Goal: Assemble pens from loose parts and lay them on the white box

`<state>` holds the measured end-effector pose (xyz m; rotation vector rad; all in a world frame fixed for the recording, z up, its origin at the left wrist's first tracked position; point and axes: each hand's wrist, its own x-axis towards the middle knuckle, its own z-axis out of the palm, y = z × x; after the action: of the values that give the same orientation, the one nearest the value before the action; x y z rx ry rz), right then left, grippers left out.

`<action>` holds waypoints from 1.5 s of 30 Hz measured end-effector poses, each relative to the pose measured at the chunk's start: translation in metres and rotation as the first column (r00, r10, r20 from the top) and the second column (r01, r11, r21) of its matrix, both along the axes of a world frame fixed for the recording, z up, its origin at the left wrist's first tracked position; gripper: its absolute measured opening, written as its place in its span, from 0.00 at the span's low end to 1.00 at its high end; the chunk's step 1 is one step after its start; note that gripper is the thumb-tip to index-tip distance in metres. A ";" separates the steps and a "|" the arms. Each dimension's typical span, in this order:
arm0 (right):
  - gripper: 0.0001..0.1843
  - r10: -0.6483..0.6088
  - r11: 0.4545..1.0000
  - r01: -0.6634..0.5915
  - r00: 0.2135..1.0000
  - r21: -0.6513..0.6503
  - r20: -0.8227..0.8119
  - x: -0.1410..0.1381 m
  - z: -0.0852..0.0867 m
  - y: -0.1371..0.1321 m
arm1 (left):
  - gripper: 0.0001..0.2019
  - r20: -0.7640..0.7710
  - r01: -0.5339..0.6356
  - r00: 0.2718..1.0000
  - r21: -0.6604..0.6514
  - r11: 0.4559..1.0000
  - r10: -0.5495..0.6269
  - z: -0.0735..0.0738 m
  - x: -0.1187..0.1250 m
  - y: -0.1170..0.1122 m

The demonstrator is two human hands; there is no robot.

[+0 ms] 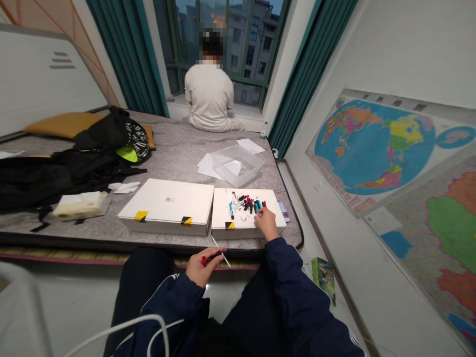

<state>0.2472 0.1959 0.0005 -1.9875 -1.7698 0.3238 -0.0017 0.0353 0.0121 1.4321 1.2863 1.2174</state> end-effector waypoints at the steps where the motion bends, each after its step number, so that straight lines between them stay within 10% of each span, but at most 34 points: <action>1: 0.12 0.014 1.000 -0.014 1.000 0.021 -0.021 0.000 0.002 -0.002 | 0.12 0.000 0.001 1.000 0.000 1.000 -0.001 0.000 0.000 0.000; 9: 0.10 0.230 0.973 -0.209 0.910 0.099 -0.346 -0.018 0.044 -0.046 | 0.11 -0.084 0.040 0.996 0.014 0.999 -0.038 0.001 -0.004 0.003; 13: 0.10 0.609 0.793 -0.564 0.720 0.230 -0.333 -0.047 0.083 -0.099 | 0.10 -0.129 0.042 0.991 0.055 0.998 -0.035 0.005 -0.004 0.003; 18: 0.10 0.728 0.685 -0.696 0.644 0.217 -0.235 -0.068 0.109 -0.136 | 0.09 -0.128 0.025 0.992 0.132 0.991 -0.008 0.005 -0.001 0.001; 34: 0.08 0.802 0.597 -0.793 0.589 0.122 -0.100 -0.079 0.114 -0.139 | 0.08 -0.278 0.028 0.959 0.287 0.958 0.056 0.014 -0.001 -0.004; 40: 0.06 0.667 0.745 -0.621 0.694 0.244 -0.271 -0.066 0.096 -0.133 | 0.09 -0.111 -0.009 0.994 0.119 0.993 0.022 0.017 -0.002 -0.002; 45: 0.08 0.658 0.753 -0.598 0.667 0.276 -0.349 -0.062 0.070 -0.137 | 0.11 0.041 0.033 0.999 -0.009 0.999 -0.032 0.031 -0.002 -0.003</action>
<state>0.1850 0.0589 0.0708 -1.0173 -2.0452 0.7708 -0.0041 0.0322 0.0432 1.4091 1.2351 1.2113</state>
